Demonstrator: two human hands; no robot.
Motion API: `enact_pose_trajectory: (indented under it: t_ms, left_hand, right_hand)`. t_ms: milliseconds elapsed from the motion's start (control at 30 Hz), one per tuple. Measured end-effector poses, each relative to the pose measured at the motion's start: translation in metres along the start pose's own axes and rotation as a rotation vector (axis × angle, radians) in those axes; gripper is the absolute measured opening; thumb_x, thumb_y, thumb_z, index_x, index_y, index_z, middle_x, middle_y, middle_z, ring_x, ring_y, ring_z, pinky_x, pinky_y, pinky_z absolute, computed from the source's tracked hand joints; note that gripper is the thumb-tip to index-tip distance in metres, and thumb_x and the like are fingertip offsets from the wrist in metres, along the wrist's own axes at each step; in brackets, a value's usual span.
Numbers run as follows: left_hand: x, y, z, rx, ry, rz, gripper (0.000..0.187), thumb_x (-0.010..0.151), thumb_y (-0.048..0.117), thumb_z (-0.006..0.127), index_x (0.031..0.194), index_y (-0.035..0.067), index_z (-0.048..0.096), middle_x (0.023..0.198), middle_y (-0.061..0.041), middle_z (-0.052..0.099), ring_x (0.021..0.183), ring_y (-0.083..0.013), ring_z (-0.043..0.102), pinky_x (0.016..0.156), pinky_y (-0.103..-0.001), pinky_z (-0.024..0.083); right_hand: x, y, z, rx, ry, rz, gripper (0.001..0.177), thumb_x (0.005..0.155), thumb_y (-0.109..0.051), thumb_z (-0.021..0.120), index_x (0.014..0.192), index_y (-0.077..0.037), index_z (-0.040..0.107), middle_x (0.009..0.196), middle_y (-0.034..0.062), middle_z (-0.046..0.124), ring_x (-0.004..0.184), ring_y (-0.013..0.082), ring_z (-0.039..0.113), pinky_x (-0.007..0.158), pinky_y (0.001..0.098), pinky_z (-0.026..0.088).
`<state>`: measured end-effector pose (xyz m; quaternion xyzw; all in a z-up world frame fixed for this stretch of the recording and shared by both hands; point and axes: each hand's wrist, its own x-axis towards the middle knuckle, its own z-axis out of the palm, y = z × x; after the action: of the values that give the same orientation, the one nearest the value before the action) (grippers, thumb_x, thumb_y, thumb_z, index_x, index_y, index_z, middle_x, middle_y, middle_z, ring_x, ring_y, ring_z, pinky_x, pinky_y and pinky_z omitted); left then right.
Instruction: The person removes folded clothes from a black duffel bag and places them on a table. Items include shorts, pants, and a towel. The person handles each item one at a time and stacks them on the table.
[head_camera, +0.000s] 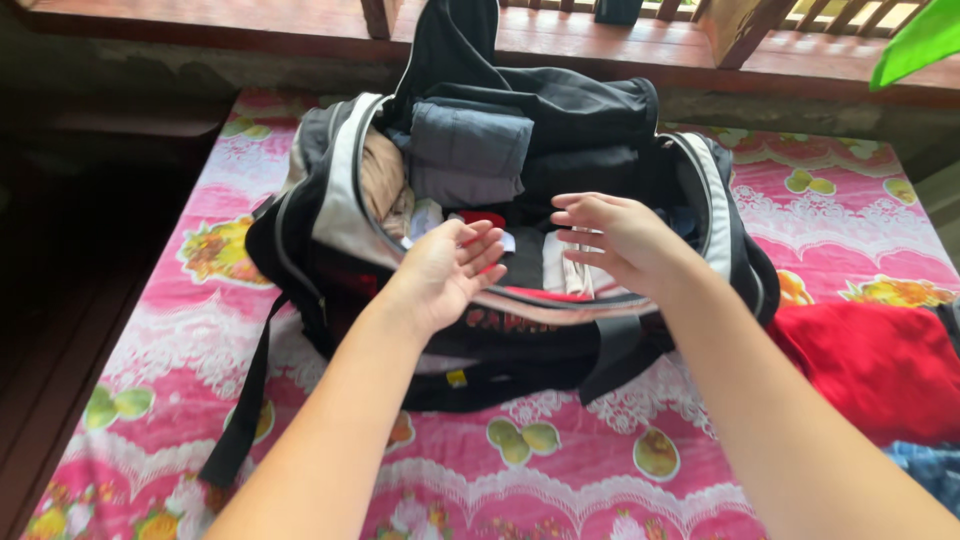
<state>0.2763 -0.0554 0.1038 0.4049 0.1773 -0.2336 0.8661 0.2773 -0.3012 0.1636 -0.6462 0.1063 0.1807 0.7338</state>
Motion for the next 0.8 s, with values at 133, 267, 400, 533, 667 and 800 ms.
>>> enact_pose_trajectory:
  t_ms: [133,267,400,533,667,800]
  left_hand:
    - [0.090,0.021,-0.032,-0.062,0.121,-0.015,0.020,0.089,0.014,0.051,0.105,0.002,0.052,0.111,-0.014,0.065,0.100,-0.0274,0.065,0.091,-0.047,0.056]
    - [0.156,0.048,-0.049,0.069,0.185,0.086,0.034,0.086,0.010,0.054,0.119,0.006,0.048,0.112,-0.015,0.061,0.098,-0.0282,0.064,0.084,-0.046,0.056]
    - [0.173,0.069,-0.043,0.383,0.362,0.232,0.078,0.078,0.006,0.056,0.146,0.030,0.026,0.118,-0.013,0.061,0.101,-0.0280,0.065,0.077,-0.043,0.055]
    - [0.165,0.082,-0.031,0.608,0.441,0.319,0.095,0.076,0.005,0.059,0.155,0.036,0.016,0.133,-0.009,0.050,0.104,-0.0291,0.065,0.076,-0.042,0.057]
    - [0.156,0.084,-0.019,0.689,0.430,0.310,0.080,0.077,0.015,0.067,0.149,0.024,0.032,0.129,-0.014,0.061,0.107,-0.0284,0.065,0.075,-0.043,0.056]
    - [0.139,0.076,-0.021,0.707,0.388,0.315,0.078,0.073,0.028,0.072,0.142,0.015,0.039,0.127,-0.015,0.064,0.107,-0.0292,0.065,0.077,-0.044,0.054]
  right_hand:
    - [0.087,0.013,0.004,0.080,0.025,0.133,0.041,0.094,-0.022,0.060,0.133,-0.009,0.058,0.128,0.0151,0.065,0.118,0.0281,0.064,0.099,0.0448,0.053]
    - [0.159,0.026,0.010,0.062,0.027,0.185,0.055,0.094,-0.023,0.063,0.144,-0.010,0.044,0.142,0.0202,0.057,0.130,0.0346,0.055,0.104,0.0519,0.050]
    - [0.202,0.036,0.018,0.141,0.075,0.201,0.078,0.086,-0.018,0.066,0.151,-0.031,0.025,0.149,0.0212,0.047,0.137,0.0395,0.053,0.108,0.0560,0.046]
    - [0.215,0.041,0.027,0.228,0.050,0.147,0.080,0.085,-0.028,0.072,0.153,-0.028,0.031,0.150,0.0249,0.044,0.138,0.0414,0.049,0.108,0.0574,0.045]
    - [0.208,0.040,0.032,0.236,0.121,0.148,0.082,0.084,-0.041,0.075,0.153,-0.025,0.034,0.151,0.0160,0.038,0.140,0.0416,0.045,0.111,0.0581,0.045]
    - [0.183,0.040,0.032,0.326,0.108,0.109,0.078,0.080,-0.047,0.075,0.146,-0.022,0.043,0.146,0.0081,0.049,0.136,0.0338,0.047,0.107,0.0581,0.044]
